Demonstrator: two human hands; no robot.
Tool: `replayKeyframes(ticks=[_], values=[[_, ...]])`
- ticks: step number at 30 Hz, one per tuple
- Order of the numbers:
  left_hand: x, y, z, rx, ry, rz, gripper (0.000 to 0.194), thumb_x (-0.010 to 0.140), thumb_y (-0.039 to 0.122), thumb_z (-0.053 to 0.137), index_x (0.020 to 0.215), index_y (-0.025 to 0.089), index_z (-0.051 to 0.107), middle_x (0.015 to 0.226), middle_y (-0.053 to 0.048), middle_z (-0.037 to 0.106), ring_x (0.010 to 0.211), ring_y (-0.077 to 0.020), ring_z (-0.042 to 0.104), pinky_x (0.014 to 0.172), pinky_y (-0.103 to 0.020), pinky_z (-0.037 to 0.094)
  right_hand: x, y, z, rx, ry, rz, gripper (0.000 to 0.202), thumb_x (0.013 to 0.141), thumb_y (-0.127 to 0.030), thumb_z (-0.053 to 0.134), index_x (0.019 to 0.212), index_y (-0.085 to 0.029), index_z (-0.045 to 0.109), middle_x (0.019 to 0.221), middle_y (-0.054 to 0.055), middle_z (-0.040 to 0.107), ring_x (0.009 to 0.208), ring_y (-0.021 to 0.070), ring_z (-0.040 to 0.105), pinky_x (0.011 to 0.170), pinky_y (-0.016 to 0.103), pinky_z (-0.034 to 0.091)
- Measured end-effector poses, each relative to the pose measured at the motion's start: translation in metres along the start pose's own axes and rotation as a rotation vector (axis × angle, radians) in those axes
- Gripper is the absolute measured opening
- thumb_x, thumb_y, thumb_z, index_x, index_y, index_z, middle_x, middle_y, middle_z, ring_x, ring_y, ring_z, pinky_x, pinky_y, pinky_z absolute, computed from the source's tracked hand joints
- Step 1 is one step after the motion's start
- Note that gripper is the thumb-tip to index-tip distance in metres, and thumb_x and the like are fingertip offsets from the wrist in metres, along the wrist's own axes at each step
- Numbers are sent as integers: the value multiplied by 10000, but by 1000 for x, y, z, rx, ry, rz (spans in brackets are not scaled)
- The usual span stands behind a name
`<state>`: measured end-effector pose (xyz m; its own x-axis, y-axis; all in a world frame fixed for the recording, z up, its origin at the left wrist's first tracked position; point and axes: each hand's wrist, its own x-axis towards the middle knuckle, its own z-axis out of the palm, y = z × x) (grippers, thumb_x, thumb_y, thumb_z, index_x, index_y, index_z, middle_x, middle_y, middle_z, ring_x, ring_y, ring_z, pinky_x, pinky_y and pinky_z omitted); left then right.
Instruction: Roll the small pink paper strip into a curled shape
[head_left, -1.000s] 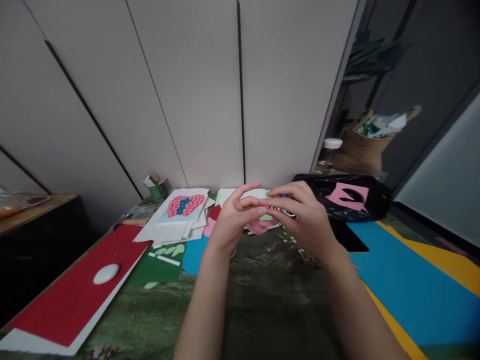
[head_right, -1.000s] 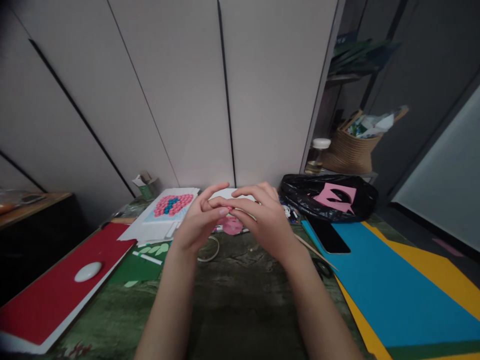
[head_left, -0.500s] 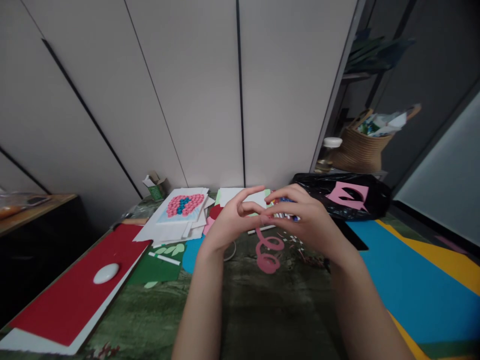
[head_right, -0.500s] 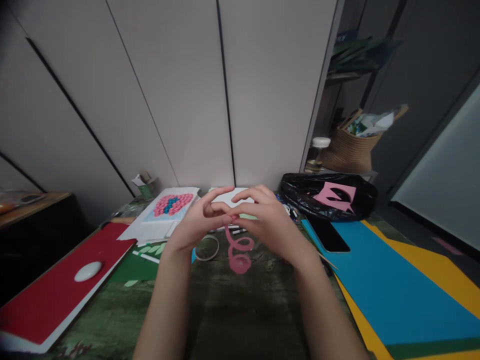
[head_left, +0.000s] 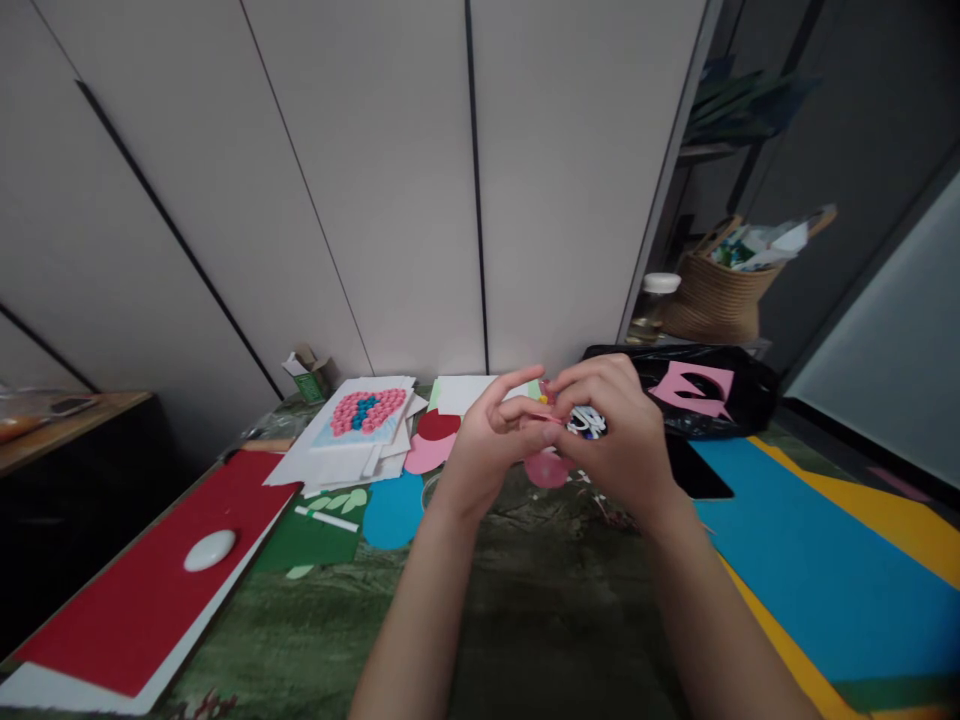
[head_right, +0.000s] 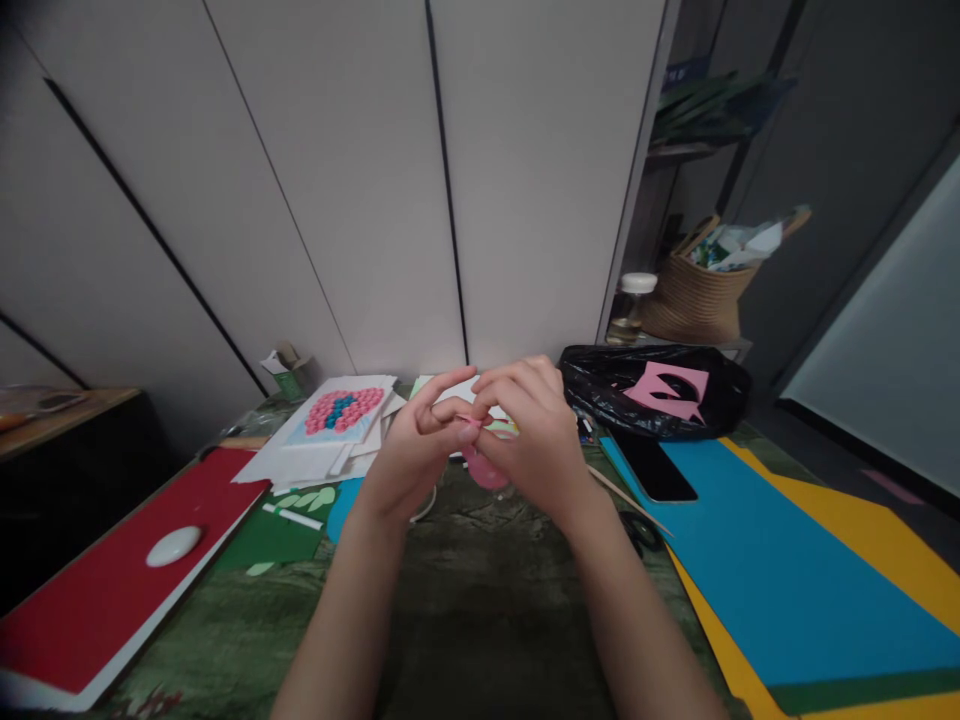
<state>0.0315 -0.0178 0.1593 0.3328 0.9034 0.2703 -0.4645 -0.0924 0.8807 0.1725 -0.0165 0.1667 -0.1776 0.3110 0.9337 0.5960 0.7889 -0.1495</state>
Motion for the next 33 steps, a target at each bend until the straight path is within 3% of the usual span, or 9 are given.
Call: replayKeyframes(ticks=[9, 19, 25, 29, 33], values=[[2, 5, -13, 51, 12, 55, 571, 643, 158, 752, 1173, 192, 542, 729, 17, 639, 643, -111, 583, 617, -240, 438, 0, 1, -5, -54, -83, -55, 62, 766, -188, 674, 795, -238, 649, 897, 36, 662, 860, 208, 540, 754, 393, 426], [0, 10, -19, 137, -22, 13, 570, 641, 128, 744, 1173, 186, 547, 700, 21, 632, 636, -96, 577, 588, -218, 428, -1, 3, -9, -40, -172, -75, 43, 795, -240, 655, 791, -256, 694, 962, 43, 664, 893, 210, 527, 764, 386, 422], [3, 9, -22, 151, -35, -10, 539, 633, 120, 744, 1137, 203, 573, 682, 38, 605, 644, -89, 570, 615, -221, 441, 0, 4, -10, 45, -328, -49, 151, 855, -190, 567, 925, -244, 689, 1003, 51, 652, 949, 202, 502, 813, 378, 436], [4, 7, -25, 158, -53, -27, 525, 635, 117, 745, 1125, 208, 579, 682, 29, 627, 660, -104, 594, 656, -245, 466, 1, 2, -11, 122, -483, -25, 303, 898, -169, 486, 1149, -286, 609, 1117, 40, 618, 1037, 187, 488, 879, 377, 434], [5, 5, -24, 148, -57, -21, 503, 670, 145, 736, 1139, 204, 563, 790, -21, 679, 742, -147, 633, 736, -301, 483, -1, 4, -7, 89, -416, 15, 289, 894, -177, 490, 1121, -291, 628, 1082, 49, 624, 1024, 193, 513, 855, 383, 447]])
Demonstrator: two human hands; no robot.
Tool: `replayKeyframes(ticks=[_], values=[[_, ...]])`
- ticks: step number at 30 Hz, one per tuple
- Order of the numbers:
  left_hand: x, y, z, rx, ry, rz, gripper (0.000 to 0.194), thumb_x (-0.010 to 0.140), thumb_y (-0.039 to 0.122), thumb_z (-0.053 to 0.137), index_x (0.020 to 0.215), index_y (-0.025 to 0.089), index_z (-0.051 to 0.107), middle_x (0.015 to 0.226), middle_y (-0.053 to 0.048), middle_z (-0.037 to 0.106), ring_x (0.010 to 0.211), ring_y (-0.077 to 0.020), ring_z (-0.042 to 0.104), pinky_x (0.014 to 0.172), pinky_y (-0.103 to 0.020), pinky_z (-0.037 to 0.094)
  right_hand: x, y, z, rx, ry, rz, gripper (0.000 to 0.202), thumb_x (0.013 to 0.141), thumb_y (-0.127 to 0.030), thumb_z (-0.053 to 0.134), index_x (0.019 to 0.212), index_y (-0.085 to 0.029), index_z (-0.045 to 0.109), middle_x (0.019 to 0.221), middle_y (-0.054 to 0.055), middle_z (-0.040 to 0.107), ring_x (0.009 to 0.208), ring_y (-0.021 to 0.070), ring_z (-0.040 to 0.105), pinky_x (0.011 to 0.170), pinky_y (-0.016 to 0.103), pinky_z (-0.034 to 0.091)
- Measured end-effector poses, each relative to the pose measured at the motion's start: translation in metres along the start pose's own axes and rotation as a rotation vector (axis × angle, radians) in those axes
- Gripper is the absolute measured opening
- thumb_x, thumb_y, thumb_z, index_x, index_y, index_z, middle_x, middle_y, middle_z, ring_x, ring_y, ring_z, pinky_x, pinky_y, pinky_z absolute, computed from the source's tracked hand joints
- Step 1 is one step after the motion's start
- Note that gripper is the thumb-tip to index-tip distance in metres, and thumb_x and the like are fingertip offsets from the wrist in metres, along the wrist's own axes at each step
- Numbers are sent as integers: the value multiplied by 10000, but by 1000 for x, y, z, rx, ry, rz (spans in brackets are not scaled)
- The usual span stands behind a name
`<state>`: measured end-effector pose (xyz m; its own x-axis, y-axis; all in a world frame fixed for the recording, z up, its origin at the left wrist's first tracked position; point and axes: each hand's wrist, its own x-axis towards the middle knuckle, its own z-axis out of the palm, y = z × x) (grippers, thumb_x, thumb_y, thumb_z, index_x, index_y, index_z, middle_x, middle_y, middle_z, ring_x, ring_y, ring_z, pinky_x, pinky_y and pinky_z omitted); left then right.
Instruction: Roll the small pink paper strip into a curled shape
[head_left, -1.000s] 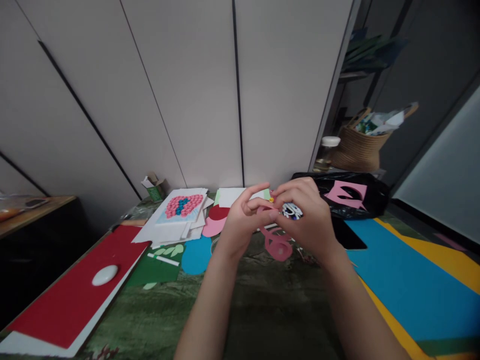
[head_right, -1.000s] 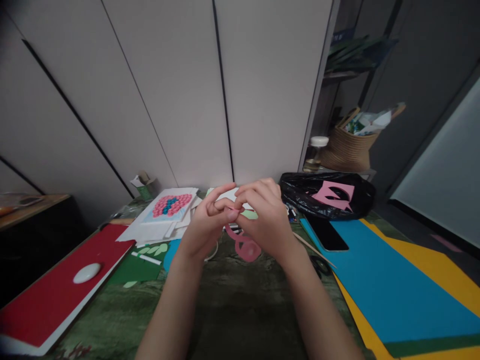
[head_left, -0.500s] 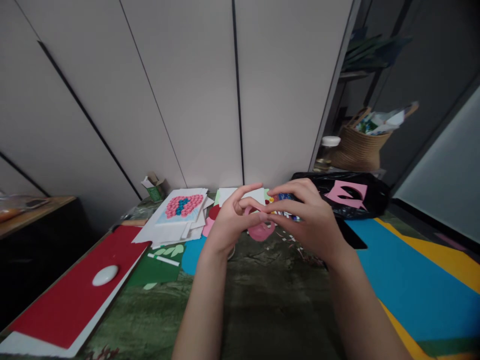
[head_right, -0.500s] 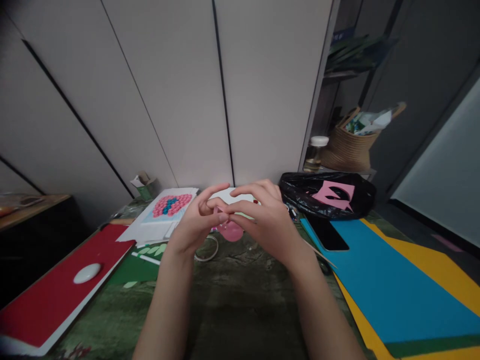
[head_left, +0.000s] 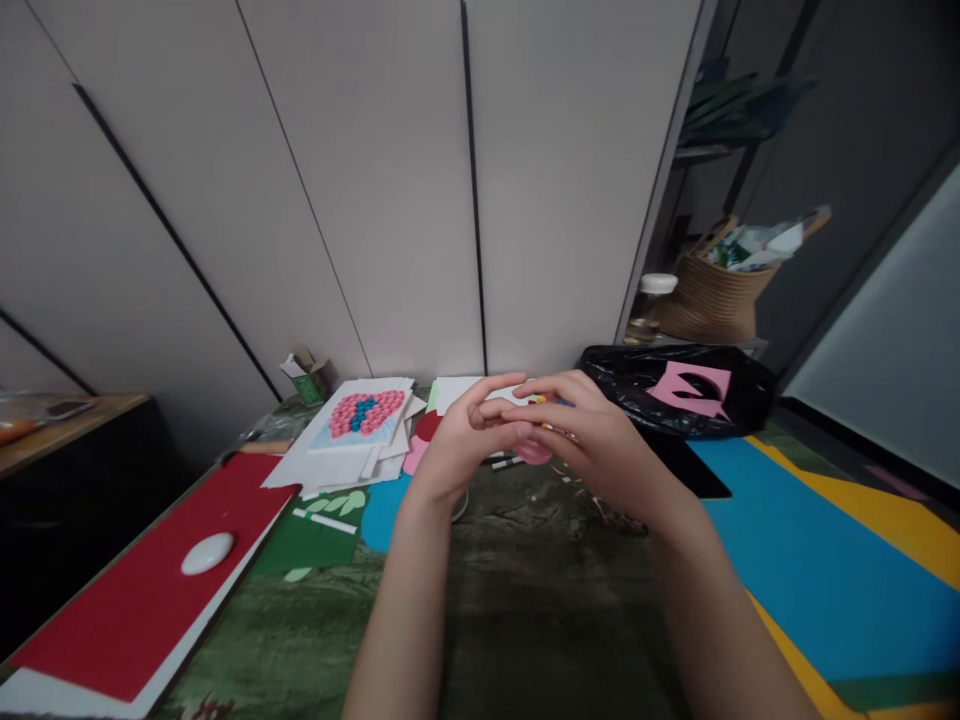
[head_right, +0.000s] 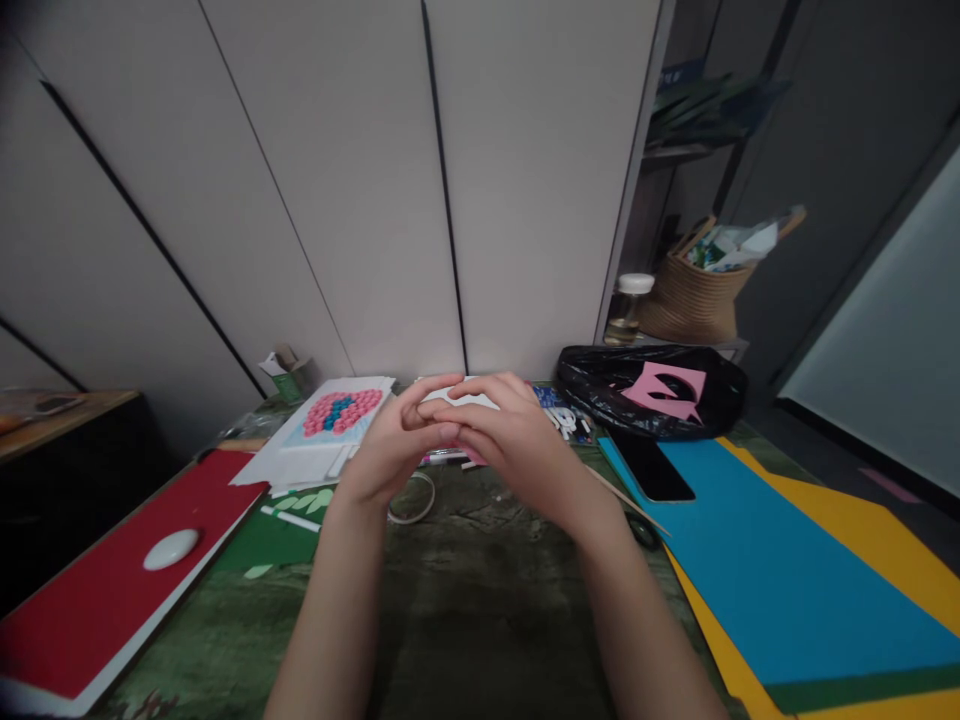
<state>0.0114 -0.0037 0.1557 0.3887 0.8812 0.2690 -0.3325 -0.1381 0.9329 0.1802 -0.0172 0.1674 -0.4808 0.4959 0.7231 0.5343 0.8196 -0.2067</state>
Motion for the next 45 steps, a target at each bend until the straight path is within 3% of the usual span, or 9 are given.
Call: replayKeyframes(ticks=[3, 7, 14, 20, 29, 36, 40, 45], values=[[-1, 1, 2, -10, -10, 4, 476, 684, 159, 732, 1129, 206, 568, 812, -23, 669, 730, -144, 631, 714, -291, 485, 1, 2, 4, -33, 144, 7, 180, 843, -169, 567, 932, -267, 689, 1010, 44, 633, 952, 197, 530, 821, 383, 449], [-1, 2, 5, -31, -24, 3, 469, 670, 159, 744, 1107, 210, 583, 791, -8, 649, 710, -129, 611, 668, -263, 480, 3, -1, 8, -14, 267, 42, 136, 765, -111, 628, 759, -243, 659, 934, 33, 630, 903, 200, 538, 797, 387, 446], [-1, -1, 8, -64, -45, 1, 468, 666, 135, 744, 1097, 208, 578, 792, -9, 650, 765, -128, 598, 728, -275, 466, 6, -4, 13, 9, 328, 44, 205, 680, -59, 648, 662, -212, 513, 865, 30, 619, 861, 203, 542, 775, 389, 432], [-1, -1, 11, -66, -3, 1, 494, 650, 136, 753, 1104, 192, 567, 776, -3, 636, 774, -126, 583, 685, -245, 444, 6, -4, 18, -46, 350, 41, 217, 683, -57, 631, 657, -215, 483, 827, 21, 627, 826, 204, 537, 730, 376, 415], [-1, 0, 6, -71, 40, 26, 541, 644, 157, 752, 1150, 197, 562, 784, -16, 671, 728, -125, 609, 649, -237, 461, 3, -3, 9, -79, 293, 23, 67, 766, -184, 655, 777, -226, 604, 878, 33, 629, 856, 198, 544, 745, 373, 432], [0, -1, 5, -86, 40, 4, 586, 641, 155, 760, 1184, 199, 542, 803, -37, 698, 690, -134, 630, 657, -256, 473, 1, -2, 3, -89, 252, 3, 102, 787, -202, 648, 867, -255, 681, 900, 38, 641, 843, 195, 549, 743, 372, 450], [-1, 0, 4, -46, 15, -23, 605, 641, 142, 758, 1197, 220, 534, 765, -17, 695, 670, -126, 630, 678, -262, 472, -1, -2, 0, -93, 170, -44, 173, 814, -177, 614, 934, -274, 692, 941, 46, 645, 867, 194, 540, 755, 373, 454], [-4, 6, 2, 159, -55, -67, 594, 627, 134, 761, 1175, 240, 555, 697, 10, 661, 667, -128, 617, 663, -266, 464, -4, 0, -4, -63, 30, -64, 218, 814, -174, 617, 969, -307, 692, 990, 41, 654, 937, 196, 551, 796, 383, 460]])
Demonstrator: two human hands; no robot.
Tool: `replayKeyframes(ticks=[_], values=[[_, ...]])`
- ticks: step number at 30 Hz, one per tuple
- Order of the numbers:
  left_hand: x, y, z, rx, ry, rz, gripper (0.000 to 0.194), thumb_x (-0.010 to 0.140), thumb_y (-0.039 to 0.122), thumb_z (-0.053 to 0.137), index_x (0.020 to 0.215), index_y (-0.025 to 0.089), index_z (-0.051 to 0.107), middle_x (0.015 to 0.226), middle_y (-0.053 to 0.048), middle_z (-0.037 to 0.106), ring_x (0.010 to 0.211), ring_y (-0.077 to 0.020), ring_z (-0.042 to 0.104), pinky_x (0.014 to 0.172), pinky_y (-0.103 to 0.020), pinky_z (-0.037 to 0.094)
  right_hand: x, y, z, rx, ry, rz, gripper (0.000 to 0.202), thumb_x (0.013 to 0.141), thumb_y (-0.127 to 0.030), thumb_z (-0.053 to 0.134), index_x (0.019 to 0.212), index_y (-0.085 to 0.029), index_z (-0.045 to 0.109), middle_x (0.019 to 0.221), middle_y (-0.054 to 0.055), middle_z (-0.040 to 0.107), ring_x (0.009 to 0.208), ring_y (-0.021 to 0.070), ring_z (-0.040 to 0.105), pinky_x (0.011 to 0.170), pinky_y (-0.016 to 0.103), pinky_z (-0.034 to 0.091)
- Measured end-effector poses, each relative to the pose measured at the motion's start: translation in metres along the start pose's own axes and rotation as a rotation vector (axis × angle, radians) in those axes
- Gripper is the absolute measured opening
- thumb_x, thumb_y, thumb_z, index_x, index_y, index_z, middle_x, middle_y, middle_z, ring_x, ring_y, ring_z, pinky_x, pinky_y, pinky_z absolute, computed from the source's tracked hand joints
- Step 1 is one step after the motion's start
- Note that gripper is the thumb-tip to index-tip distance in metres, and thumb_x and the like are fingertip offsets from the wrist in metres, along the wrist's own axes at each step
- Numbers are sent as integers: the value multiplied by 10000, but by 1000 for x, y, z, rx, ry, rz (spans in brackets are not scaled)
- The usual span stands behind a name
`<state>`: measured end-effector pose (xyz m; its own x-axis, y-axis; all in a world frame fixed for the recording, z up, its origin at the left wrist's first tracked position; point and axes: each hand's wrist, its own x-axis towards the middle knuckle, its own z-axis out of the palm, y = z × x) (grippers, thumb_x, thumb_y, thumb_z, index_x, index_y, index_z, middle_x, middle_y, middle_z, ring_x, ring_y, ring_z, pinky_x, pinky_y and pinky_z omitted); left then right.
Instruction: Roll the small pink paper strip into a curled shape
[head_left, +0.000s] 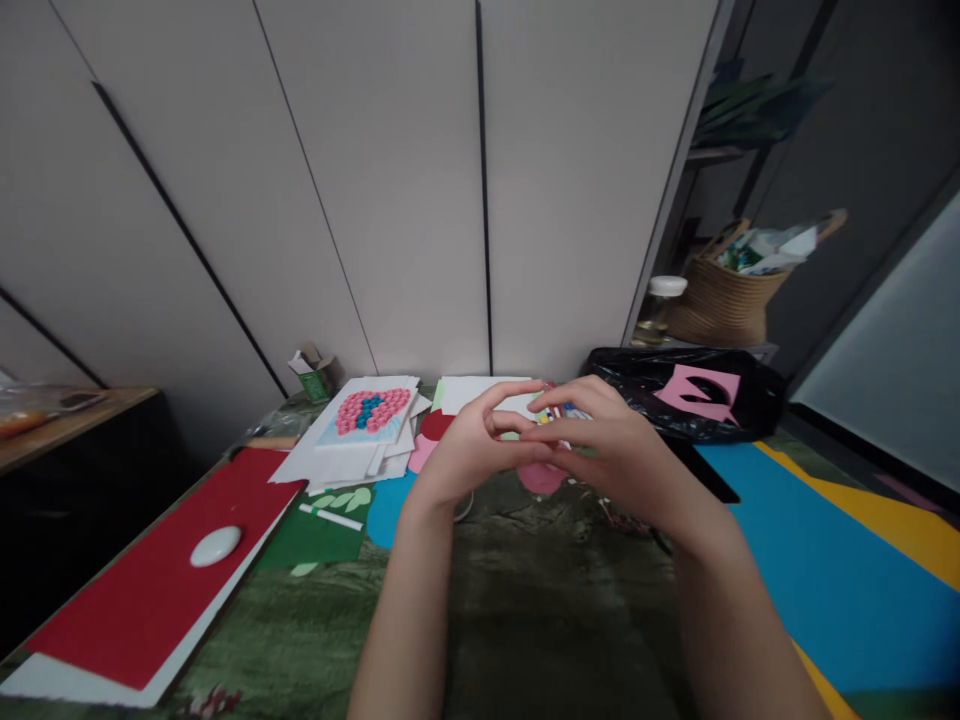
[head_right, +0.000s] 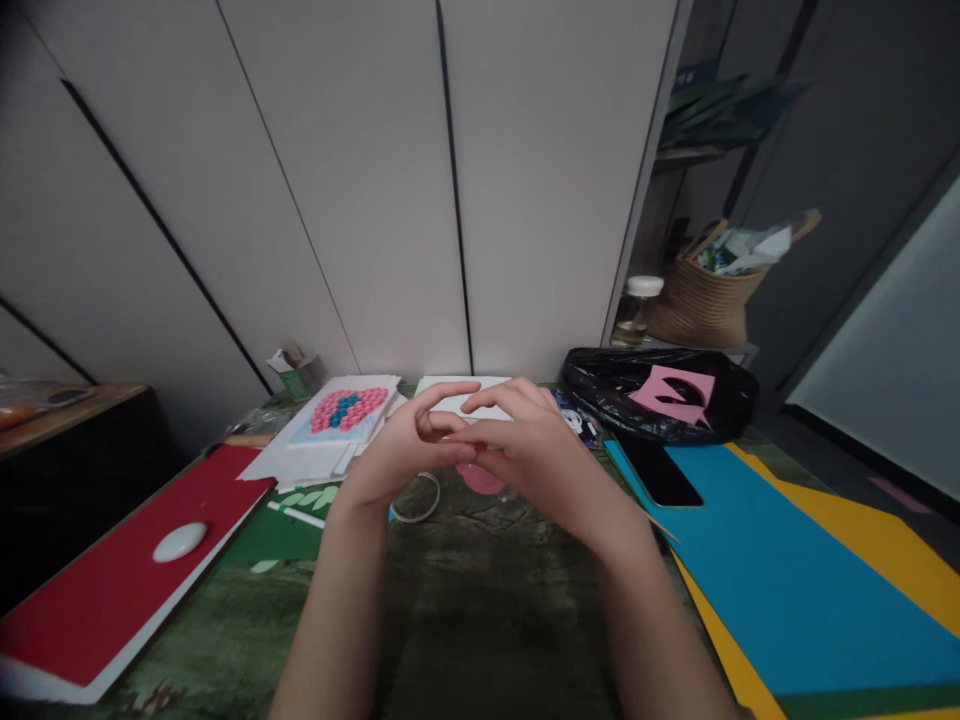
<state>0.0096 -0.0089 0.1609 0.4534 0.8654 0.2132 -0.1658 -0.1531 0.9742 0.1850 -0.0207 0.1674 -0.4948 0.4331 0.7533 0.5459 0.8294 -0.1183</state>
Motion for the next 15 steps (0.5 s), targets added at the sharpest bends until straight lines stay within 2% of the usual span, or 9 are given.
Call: replayKeyframes(ticks=[3, 5, 8, 12, 15], values=[[-2, 2, -1, 82, -37, -10, 593, 622, 131, 758, 1172, 236, 563, 703, 0, 648, 691, -144, 617, 652, -271, 472, -1, 2, -1, 11, -84, 14, 191, 797, -175, 635, 912, -314, 697, 1027, 25, 649, 983, 193, 552, 819, 384, 455], [-1, 2, 0, 62, -27, -8, 583, 637, 152, 752, 1179, 241, 558, 718, -5, 644, 676, -144, 614, 638, -275, 478, -1, 2, -1, 19, -63, 31, 152, 792, -169, 635, 848, -297, 694, 1016, 20, 650, 969, 190, 556, 807, 379, 455], [1, -1, 4, -40, 27, 9, 555, 647, 176, 754, 1164, 240, 563, 742, -3, 646, 675, -137, 613, 649, -275, 478, 2, 3, 4, 13, 76, 60, 116, 777, -149, 632, 782, -259, 668, 944, 26, 652, 893, 188, 560, 759, 367, 457], [7, -9, 15, -235, 148, 94, 495, 666, 202, 747, 1125, 208, 561, 829, -23, 669, 717, -129, 606, 680, -268, 467, 7, 6, 19, 2, 339, 92, 123, 744, -117, 627, 704, -225, 583, 797, 16, 623, 791, 183, 553, 723, 366, 449], [11, -15, 22, -329, 156, 117, 460, 695, 204, 728, 1124, 193, 561, 755, 0, 641, 696, -105, 588, 708, -255, 454, 9, 10, 30, 23, 478, 100, 154, 740, -128, 633, 682, -221, 525, 738, 0, 590, 757, 175, 549, 700, 354, 440]])
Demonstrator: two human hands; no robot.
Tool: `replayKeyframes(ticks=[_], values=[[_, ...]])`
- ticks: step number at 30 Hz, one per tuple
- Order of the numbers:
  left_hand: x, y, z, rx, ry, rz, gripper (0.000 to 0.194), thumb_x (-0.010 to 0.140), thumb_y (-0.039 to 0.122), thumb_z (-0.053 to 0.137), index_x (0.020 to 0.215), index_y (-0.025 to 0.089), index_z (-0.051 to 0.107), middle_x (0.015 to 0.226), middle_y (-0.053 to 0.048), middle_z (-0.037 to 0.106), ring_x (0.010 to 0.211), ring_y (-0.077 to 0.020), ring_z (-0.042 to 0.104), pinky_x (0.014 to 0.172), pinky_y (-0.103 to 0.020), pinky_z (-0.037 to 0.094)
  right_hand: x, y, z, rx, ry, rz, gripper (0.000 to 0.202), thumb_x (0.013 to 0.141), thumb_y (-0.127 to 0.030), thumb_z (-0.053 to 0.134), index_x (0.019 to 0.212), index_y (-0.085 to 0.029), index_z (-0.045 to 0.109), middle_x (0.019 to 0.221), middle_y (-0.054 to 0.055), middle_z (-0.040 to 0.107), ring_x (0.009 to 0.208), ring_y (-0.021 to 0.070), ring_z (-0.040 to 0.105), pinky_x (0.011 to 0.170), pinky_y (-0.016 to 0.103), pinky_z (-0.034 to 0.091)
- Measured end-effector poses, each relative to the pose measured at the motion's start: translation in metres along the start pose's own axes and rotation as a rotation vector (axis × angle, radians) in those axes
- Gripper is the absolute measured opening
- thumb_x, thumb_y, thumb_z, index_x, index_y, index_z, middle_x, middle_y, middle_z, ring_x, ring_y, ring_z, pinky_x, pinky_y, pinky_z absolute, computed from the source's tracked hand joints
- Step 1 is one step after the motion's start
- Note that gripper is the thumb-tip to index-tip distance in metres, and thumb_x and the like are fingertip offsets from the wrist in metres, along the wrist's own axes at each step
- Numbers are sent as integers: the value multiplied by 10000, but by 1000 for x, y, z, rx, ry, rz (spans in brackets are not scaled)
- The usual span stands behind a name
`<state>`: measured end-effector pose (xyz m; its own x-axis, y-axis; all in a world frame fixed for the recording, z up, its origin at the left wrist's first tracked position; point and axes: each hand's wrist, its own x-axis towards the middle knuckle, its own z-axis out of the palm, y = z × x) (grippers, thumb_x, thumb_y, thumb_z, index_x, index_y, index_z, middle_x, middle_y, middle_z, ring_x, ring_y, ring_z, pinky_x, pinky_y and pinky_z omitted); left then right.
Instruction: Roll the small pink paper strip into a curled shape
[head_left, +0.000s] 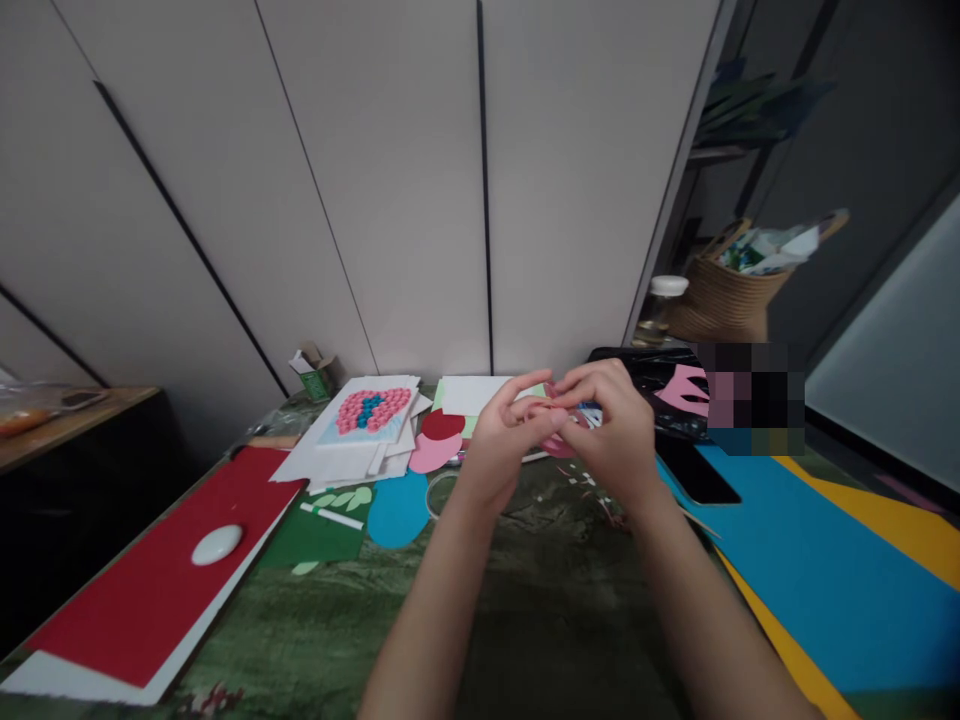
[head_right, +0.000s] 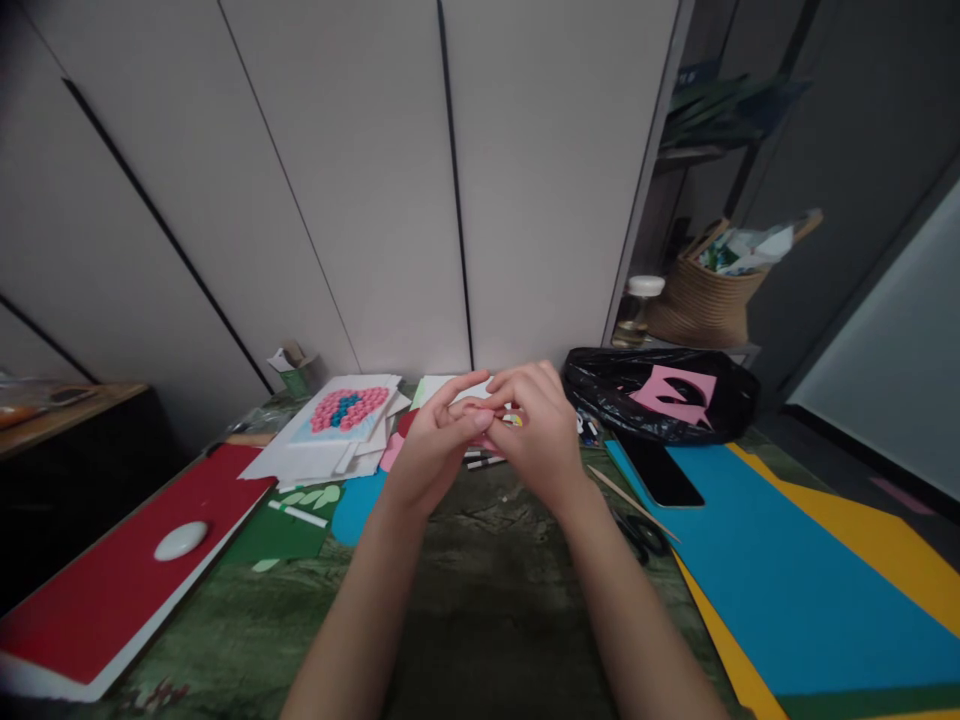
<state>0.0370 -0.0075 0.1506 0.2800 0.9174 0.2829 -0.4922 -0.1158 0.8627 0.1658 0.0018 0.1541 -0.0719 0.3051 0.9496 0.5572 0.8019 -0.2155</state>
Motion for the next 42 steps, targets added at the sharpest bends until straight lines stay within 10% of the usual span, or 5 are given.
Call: replayKeyframes(ticks=[27, 42], values=[[0, 9, -18, 72, -83, 44, 409, 673, 118, 708, 1063, 195, 613, 670, 33, 562, 613, -92, 550, 584, -210, 426, 2, 1, -17, 32, -398, -74, 186, 842, -191, 587, 1002, -250, 661, 1019, 52, 604, 924, 179, 516, 778, 334, 455], [-3, 8, -8, 84, -87, -16, 490, 676, 183, 745, 1125, 206, 552, 869, -42, 652, 824, -170, 617, 671, -279, 507, 4, -3, -8, 75, -141, 1, 187, 716, -76, 651, 761, -222, 543, 856, 13, 604, 859, 180, 558, 776, 361, 440]])
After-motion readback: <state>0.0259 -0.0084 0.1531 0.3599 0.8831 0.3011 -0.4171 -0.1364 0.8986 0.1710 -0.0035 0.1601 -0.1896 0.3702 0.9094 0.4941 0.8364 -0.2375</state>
